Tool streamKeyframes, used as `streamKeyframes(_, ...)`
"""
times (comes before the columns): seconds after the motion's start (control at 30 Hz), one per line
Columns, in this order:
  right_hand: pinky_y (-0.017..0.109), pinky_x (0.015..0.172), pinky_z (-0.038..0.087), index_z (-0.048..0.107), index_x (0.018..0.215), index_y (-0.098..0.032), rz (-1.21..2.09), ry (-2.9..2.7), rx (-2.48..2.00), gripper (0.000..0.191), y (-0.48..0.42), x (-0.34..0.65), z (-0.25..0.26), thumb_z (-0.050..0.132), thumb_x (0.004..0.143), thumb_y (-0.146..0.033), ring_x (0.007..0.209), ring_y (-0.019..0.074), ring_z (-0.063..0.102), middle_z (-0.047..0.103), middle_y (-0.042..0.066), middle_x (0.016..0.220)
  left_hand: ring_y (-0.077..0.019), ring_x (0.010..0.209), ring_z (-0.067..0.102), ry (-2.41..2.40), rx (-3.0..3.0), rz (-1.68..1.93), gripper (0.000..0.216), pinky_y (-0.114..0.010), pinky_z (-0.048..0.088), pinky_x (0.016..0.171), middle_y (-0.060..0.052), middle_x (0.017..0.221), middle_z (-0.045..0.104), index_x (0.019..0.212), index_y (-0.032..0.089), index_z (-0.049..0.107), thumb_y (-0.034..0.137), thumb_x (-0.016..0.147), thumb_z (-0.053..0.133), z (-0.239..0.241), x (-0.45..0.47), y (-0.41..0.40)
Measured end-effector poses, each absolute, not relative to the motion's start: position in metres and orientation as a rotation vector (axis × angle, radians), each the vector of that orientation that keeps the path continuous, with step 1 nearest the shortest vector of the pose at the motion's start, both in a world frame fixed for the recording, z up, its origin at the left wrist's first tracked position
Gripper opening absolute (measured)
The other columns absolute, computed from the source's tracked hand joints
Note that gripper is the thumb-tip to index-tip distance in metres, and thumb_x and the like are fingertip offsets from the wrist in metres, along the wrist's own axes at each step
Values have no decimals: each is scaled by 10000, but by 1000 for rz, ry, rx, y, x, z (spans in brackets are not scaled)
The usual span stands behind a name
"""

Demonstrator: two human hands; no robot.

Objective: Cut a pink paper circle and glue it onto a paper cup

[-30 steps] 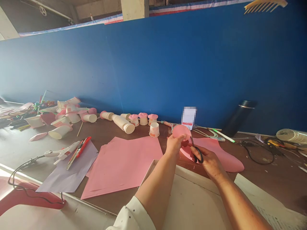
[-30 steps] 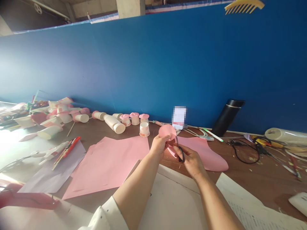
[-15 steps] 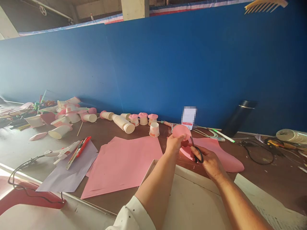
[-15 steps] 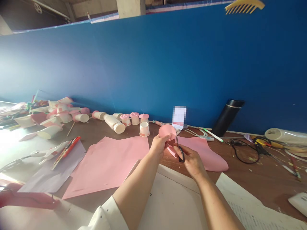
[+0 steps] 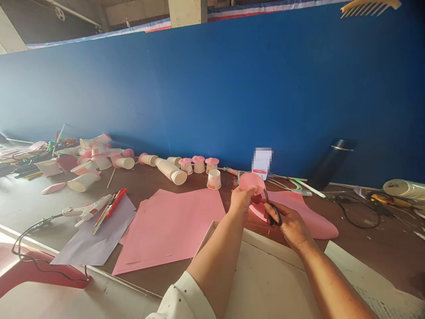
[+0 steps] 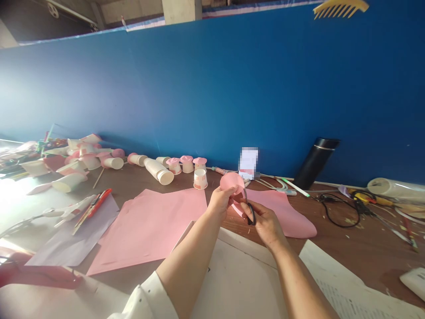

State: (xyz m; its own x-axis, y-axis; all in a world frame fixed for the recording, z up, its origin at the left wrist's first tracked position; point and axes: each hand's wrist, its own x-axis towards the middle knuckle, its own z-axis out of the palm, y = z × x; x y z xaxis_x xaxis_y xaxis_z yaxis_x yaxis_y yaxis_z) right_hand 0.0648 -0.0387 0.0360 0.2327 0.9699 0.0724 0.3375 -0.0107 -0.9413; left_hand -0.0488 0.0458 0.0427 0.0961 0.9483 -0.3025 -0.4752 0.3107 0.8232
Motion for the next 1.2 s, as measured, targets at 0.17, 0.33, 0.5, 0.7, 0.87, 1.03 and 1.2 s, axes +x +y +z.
streamKeyframes(0.17,263,595,435,731,979,-202,818,-1308,-1529,505,-38,64,34,568,792,-643,663,177,559,635,24,715,-102,483,562,906,684,1167,217,-201,385,486,-24,609,616,808,113,636,201,644,746,40,-44,43)
streamKeyframes(0.33,260,583,419,717,855,-208,805,-1337,-1551,492,-39,61,37,539,801,-664,683,181,563,653,39,743,-152,509,616,885,646,1209,197,-222,431,489,-46,605,619,783,118,597,213,661,718,38,-36,38)
streamKeyframes(0.5,262,578,394,686,757,-205,793,-1352,-1539,481,-39,59,38,538,807,-660,666,171,533,623,30,692,-141,507,604,877,629,1235,233,-221,448,482,-35,625,624,818,128,611,241,650,727,33,-30,38)
streamKeyframes(0.7,255,591,378,656,724,-203,825,-1326,-1512,460,-38,59,36,546,813,-641,670,162,518,603,18,683,-139,517,592,847,629,1259,264,-211,427,446,-34,636,619,838,127,618,269,642,724,26,-26,41)
streamKeyframes(0.87,250,595,384,659,718,-205,822,-1318,-1513,461,-39,58,37,545,808,-643,651,154,511,605,15,689,-135,511,587,834,631,1254,241,-215,434,456,-40,638,618,828,122,622,255,645,703,26,-26,40)
streamKeyframes(1.03,248,593,386,652,702,-206,811,-1319,-1515,477,-38,58,37,530,807,-656,644,153,509,605,14,686,-149,536,600,834,634,1254,271,-224,435,458,-54,668,635,840,119,635,277,637,718,27,-26,40)
streamKeyframes(1.2,240,585,391,643,699,-207,835,-1298,-1514,447,-39,59,37,541,819,-626,641,152,515,608,14,691,-148,587,620,866,649,1252,278,-223,463,512,-66,727,664,845,119,650,284,636,731,23,-26,43)
